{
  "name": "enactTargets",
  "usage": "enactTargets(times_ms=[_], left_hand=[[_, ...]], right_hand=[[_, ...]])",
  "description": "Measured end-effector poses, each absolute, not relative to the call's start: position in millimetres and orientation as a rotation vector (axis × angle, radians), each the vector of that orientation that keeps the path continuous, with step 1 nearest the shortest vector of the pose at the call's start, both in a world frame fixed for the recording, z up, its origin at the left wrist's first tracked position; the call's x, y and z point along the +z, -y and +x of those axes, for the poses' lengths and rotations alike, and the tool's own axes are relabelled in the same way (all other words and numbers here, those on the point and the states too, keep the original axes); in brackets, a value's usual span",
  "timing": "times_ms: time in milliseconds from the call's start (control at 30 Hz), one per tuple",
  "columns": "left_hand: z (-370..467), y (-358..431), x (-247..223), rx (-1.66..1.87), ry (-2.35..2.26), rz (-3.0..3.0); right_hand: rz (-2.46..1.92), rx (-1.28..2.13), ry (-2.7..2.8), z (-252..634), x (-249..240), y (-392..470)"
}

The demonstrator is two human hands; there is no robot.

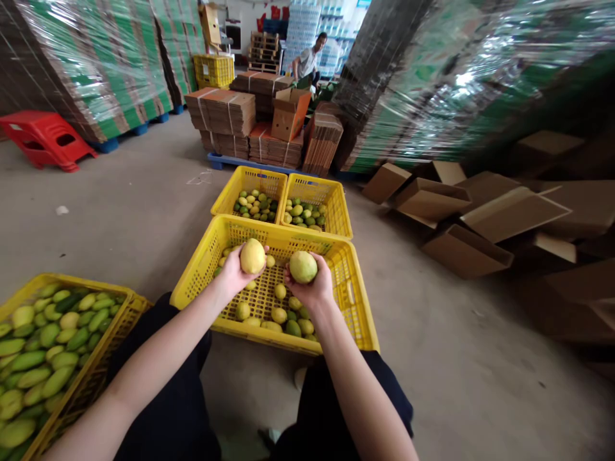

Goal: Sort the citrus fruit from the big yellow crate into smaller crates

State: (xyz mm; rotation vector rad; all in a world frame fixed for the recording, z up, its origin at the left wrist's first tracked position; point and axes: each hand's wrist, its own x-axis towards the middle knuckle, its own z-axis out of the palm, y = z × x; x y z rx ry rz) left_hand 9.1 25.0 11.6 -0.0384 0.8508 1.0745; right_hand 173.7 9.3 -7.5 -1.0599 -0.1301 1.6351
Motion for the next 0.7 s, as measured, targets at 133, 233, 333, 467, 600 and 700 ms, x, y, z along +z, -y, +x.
enactTargets(times_ms=[133,233,333,467,600,700], left_hand=[[9.9,-25.4,7.9,1.113,-0.890,-0.094],[9.6,-25.1,11.1,1.179,-0.926,-0.046],[9.0,-24.0,16.0,1.260,-0.923,0.022],[8.1,-21.7,18.5,1.201,-0.834,0.050],[7.3,-21.0,16.2,1.135,-0.765,-0.018],[7.0,-21.4,16.4,1.152,-0.744,-0.047]], right_hand=[[-1.066,1.598,0.096,177.2,-18.7,-13.6],[-1.015,1.620,0.186,179.1,-23.4,-14.1],[-0.932,1.678,0.314,176.2,-18.2,-10.3],[-0.854,1.637,0.352,168.3,0.0,-2.5],[-0.834,1.532,0.256,165.7,10.6,0.3],[-0.893,1.489,0.189,164.8,7.1,-2.4]])
